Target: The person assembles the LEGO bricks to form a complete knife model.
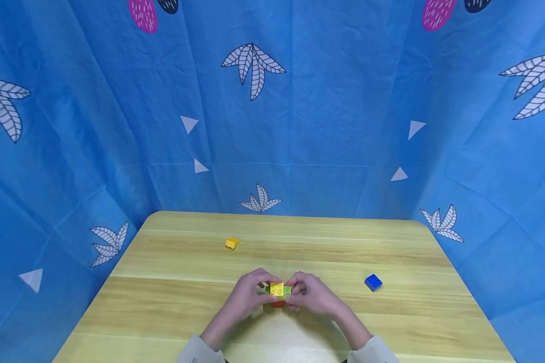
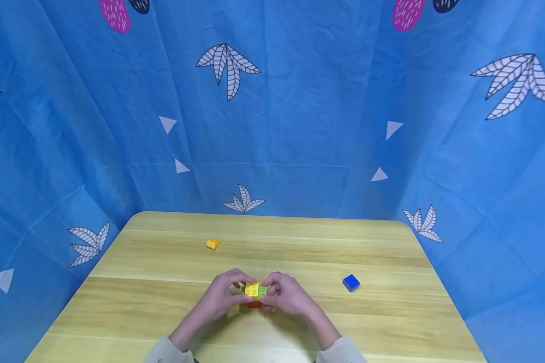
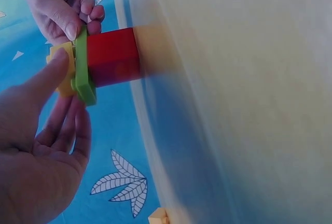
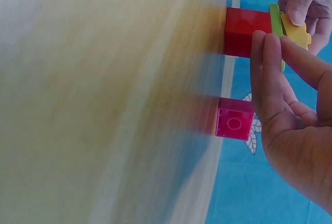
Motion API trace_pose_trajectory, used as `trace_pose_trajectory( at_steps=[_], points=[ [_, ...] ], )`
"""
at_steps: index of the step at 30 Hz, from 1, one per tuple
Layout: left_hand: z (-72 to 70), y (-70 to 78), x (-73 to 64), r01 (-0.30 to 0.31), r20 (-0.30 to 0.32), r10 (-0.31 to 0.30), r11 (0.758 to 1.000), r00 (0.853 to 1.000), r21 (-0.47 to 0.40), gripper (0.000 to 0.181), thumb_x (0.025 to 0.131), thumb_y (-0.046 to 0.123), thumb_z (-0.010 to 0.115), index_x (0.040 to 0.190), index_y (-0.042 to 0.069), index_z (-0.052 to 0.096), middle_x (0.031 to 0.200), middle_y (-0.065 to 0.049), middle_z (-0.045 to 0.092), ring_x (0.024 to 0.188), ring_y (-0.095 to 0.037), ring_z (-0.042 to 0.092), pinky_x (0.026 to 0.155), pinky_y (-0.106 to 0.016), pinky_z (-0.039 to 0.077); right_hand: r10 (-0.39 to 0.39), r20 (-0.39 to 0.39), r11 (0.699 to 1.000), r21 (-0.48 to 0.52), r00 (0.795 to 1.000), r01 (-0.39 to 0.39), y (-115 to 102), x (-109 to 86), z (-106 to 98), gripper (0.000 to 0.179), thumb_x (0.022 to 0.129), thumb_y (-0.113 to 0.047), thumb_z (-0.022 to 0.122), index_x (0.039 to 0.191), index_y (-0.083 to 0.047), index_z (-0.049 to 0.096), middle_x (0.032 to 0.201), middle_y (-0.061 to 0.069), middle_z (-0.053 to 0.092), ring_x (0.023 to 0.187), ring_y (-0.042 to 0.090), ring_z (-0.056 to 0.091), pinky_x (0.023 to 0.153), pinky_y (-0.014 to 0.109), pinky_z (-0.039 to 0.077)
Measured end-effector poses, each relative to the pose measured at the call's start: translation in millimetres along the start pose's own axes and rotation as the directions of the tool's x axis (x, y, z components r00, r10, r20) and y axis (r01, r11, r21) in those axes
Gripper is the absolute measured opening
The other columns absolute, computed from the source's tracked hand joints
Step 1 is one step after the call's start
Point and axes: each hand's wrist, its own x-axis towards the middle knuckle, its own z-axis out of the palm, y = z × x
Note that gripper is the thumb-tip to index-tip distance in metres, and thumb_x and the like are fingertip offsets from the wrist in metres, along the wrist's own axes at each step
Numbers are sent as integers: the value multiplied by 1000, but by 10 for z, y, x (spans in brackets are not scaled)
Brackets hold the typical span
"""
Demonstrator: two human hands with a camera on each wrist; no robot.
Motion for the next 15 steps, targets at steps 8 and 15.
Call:
trace_pose_trajectory(
  at_steps=[8, 15],
  points=[
    [1, 0, -7, -12, -7, 12, 1000, 1000, 4, 37, 80, 17, 88, 115, 21, 78, 105, 11, 71, 101, -11, 65, 91, -28, 54, 2, 6, 1000, 17, 1000, -2, 0, 8, -2, 33, 90, 0, 76, 117, 8, 58, 89, 13, 69, 80, 36, 73, 73, 41, 66],
    [0, -20, -5, -11, 1, 11, 1000, 1000, -16, 38, 79, 18, 88, 115, 25, 78, 105, 13, 71, 103, -9, 65, 93, -27, 54, 11, 8, 1000, 26, 1000, -11, -18, 9, -14, 34, 91, -1, 75, 118, 9, 58, 91, 15, 69, 80, 39, 73, 74, 43, 66]
  ],
)
